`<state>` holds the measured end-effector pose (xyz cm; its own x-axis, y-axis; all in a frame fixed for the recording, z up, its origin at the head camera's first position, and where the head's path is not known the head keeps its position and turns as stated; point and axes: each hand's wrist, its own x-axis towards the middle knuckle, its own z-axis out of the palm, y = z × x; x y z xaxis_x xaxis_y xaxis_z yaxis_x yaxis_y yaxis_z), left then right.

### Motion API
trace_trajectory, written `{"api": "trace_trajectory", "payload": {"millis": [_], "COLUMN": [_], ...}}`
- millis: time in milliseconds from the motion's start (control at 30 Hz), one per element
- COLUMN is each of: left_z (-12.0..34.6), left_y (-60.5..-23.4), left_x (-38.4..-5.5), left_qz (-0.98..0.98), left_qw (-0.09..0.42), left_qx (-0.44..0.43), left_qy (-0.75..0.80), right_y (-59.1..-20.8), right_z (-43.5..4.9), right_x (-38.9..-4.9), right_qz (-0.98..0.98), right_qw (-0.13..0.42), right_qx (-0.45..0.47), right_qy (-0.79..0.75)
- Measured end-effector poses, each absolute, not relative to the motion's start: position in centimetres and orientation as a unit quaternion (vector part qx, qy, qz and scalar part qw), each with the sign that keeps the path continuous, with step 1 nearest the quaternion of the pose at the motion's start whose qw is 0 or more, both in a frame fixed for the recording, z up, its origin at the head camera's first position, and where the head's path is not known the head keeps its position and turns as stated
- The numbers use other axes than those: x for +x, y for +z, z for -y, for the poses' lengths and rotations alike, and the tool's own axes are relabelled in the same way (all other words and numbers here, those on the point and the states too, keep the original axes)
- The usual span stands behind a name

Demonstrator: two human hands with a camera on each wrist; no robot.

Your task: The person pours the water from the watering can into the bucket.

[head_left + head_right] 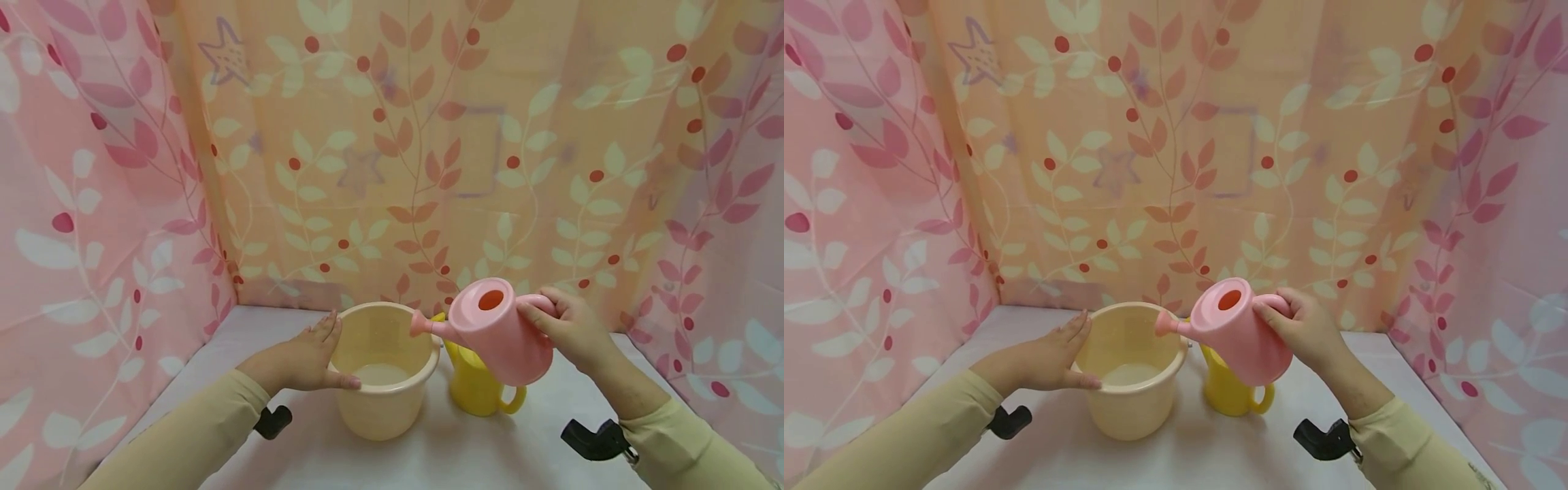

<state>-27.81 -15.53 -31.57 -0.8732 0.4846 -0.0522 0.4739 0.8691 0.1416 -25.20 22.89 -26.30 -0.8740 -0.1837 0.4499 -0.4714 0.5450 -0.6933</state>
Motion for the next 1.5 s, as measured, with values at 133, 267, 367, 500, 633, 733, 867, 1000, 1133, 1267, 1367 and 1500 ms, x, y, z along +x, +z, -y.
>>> {"api": "trace_trajectory", "payload": {"millis": [133, 267, 367, 500, 633, 733, 867, 1000, 1133, 1267, 1367, 1500], "left_z": [15.6, 15.5, 15.5, 15.5, 15.6, 15.6, 15.6, 15.6, 15.6, 15.6, 15.6, 15.6], "left_y": [-31.6, -31.6, -31.6, -31.5, -31.4, -31.5, -31.5, -31.5, -31.4, -31.6, -31.6, -31.6], "left_x": [-27.8, -27.7, -27.7, -27.8, -27.8, -27.8, -27.8, -27.8, -27.8, -27.8, -27.8, -27.8], "left_qz": [-0.966, -0.966, -0.966, -0.966, -0.967, -0.968, -0.968, -0.968, -0.967, -0.968, -0.969, -0.968], "left_qw": [0.039, 0.041, 0.044, 0.044, 0.047, 0.047, 0.048, 0.05, 0.051, 0.049, 0.048, 0.05], "left_qx": [0.248, 0.247, 0.247, 0.246, 0.241, 0.239, 0.239, 0.239, 0.238, 0.236, 0.234, 0.236], "left_qy": [0.062, 0.065, 0.067, 0.064, 0.062, 0.06, 0.059, 0.065, 0.07, 0.064, 0.059, 0.061], "right_y": [-26.2, -26.1, -26.2, -26.0, -25.7, -25.6, -25.5, -25.4, -25.3, -25.2, -25.1, -25.0], "right_z": [-22.9, -22.8, -22.7, -22.5, -22.4, -22.2, -22.0, -21.8, -21.5, -21.2, -21.1, -21.1], "right_x": [-25.4, -25.5, -25.5, -25.7, -25.8, -25.9, -26.0, -26.1, -26.2, -26.1, -26.1, -26.0], "right_qz": [0.863, 0.865, 0.868, 0.87, 0.87, 0.872, 0.877, 0.884, 0.887, 0.889, 0.89, 0.892], "right_qw": [0.17, 0.172, 0.169, 0.168, 0.177, 0.177, 0.172, 0.174, 0.178, 0.173, 0.166, 0.155], "right_qx": [0.198, 0.201, 0.198, 0.2, 0.208, 0.209, 0.203, 0.199, 0.2, 0.203, 0.203, 0.202], "right_qy": [0.432, 0.426, 0.423, 0.417, 0.41, 0.405, 0.399, 0.386, 0.375, 0.371, 0.372, 0.375]}}
